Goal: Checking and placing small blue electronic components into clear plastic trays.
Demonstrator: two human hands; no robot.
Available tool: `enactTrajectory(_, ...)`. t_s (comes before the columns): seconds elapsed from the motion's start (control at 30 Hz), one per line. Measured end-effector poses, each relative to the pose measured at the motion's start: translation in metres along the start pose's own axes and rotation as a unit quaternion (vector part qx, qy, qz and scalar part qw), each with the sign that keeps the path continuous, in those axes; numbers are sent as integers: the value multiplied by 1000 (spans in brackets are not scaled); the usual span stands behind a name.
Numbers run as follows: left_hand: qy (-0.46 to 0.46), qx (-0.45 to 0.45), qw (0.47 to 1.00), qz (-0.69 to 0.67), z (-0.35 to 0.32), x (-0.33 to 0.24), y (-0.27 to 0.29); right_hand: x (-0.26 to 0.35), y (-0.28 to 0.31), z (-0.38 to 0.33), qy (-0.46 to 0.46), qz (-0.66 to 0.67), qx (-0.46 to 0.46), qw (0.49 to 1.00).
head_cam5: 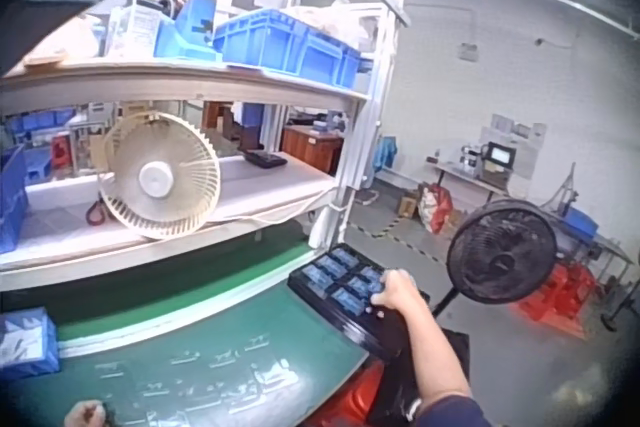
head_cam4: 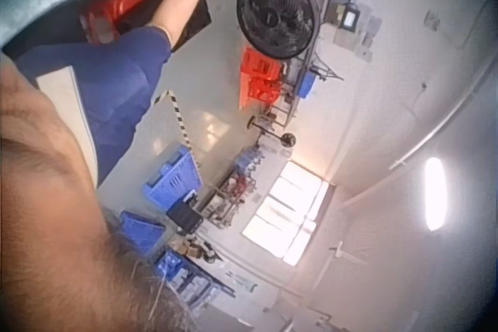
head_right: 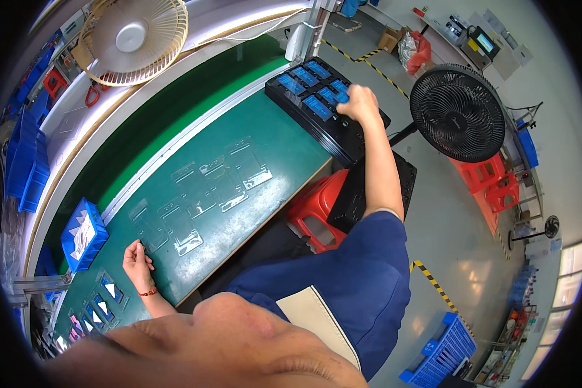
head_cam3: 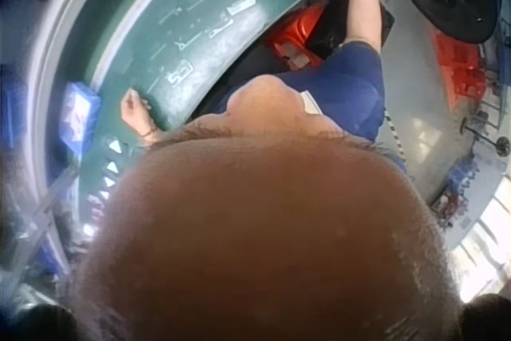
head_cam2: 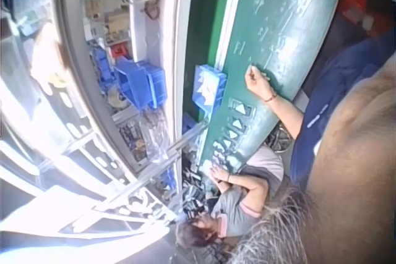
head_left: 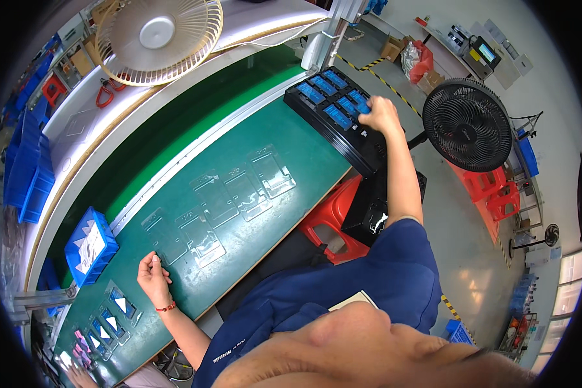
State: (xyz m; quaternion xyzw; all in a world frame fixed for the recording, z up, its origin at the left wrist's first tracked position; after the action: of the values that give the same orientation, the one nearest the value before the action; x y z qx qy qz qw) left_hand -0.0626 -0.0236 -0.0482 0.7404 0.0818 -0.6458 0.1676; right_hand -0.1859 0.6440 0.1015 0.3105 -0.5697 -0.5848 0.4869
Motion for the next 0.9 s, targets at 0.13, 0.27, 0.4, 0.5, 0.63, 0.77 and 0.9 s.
enactTrajectory(0.13,-7,-3,1000,0,0,1,0,-4,-39,54,6,-9,51,999)
enactTrajectory(0.27,-22,-2,1000,-8,1,5,-1,2,-49,63,3,-29,79,996)
enactTrajectory(0.4,-12,-9,1000,7,-3,2,1,23,-36,55,-4,-62,64,996)
enactTrajectory(0.5,-12,-1,1000,12,-1,4,0,36,-32,38,-4,-26,47,999)
enactTrajectory(0.63,-14,1,1000,8,0,0,-4,52,-57,25,17,-22,106,994)
enactTrajectory(0.77,-16,9,1000,3,-1,0,-3,49,-62,26,-2,-29,102,994)
enactTrajectory(0.9,-34,-24,999,-19,-11,-3,6,72,-45,15,-17,-90,82,992)
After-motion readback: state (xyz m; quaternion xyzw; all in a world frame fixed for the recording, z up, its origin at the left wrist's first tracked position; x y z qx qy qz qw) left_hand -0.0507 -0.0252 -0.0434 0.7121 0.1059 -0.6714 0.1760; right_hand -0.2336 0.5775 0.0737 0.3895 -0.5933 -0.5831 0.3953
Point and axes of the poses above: each hand's wrist, its own z-axis towards the middle knuckle, its own y-axis out of the back of the hand, x = y × z, the point moved 6 cm from there along z, towards the middle knuckle, and after that the axes turned 3 degrees about x, right-handed, at the moved point
